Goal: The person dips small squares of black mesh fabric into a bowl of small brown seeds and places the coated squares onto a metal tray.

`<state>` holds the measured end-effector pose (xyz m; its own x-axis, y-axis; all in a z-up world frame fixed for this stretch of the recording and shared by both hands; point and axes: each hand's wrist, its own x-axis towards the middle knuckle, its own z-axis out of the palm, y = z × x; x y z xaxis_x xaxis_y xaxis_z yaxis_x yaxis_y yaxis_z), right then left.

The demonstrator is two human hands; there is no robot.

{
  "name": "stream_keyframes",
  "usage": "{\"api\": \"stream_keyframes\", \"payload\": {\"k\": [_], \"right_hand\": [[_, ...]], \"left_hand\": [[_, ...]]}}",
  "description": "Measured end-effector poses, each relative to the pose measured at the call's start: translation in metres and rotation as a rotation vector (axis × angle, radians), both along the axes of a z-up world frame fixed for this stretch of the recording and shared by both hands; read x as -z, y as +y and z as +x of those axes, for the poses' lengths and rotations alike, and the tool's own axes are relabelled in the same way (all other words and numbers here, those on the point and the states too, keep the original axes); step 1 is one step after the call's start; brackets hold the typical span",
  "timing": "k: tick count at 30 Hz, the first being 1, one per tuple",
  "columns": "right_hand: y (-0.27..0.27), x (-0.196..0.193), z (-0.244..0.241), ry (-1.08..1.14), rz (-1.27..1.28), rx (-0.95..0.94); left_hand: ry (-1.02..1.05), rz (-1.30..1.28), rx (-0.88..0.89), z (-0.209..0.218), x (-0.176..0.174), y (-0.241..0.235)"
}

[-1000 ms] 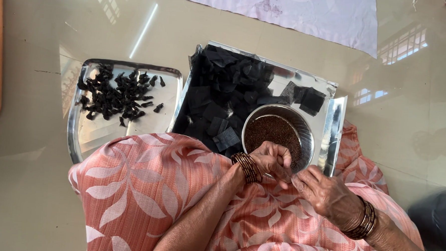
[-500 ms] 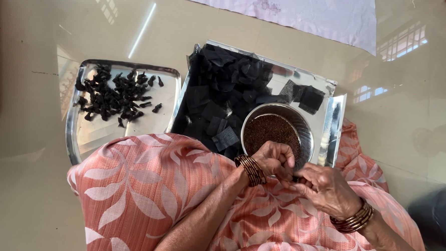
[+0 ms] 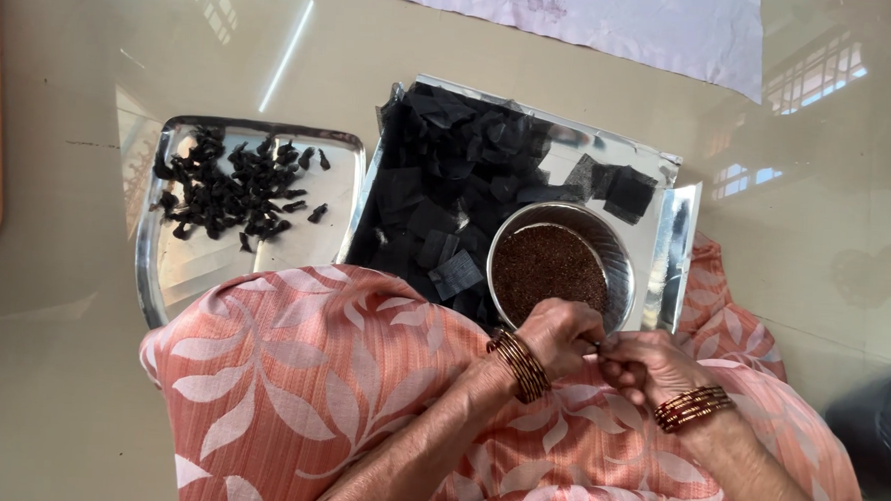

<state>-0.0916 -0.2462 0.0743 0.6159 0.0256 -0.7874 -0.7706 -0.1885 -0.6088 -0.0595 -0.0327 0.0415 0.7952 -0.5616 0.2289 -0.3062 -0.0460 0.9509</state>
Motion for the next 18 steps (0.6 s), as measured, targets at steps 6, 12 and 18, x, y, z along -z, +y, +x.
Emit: {"api": "stream_keyframes", "payload": {"k": [6, 12, 18], "right_hand": [[-0.031, 0.047, -0.012, 0.016, 0.431, 0.404], [0.023, -0.015, -0.012, -0.17, -0.055, -0.003], [0.043, -0.053, -0.015, -1.016, -0.712, -0.737]], "left_hand": [[-0.294, 0.049, -0.088, -0.007, 0.002, -0.001], [0.08, -0.052, -0.052, -0.004, 0.009, 0.011], [0.691, -0.607, 0.267, 0.01, 0.036, 0.01]]}}
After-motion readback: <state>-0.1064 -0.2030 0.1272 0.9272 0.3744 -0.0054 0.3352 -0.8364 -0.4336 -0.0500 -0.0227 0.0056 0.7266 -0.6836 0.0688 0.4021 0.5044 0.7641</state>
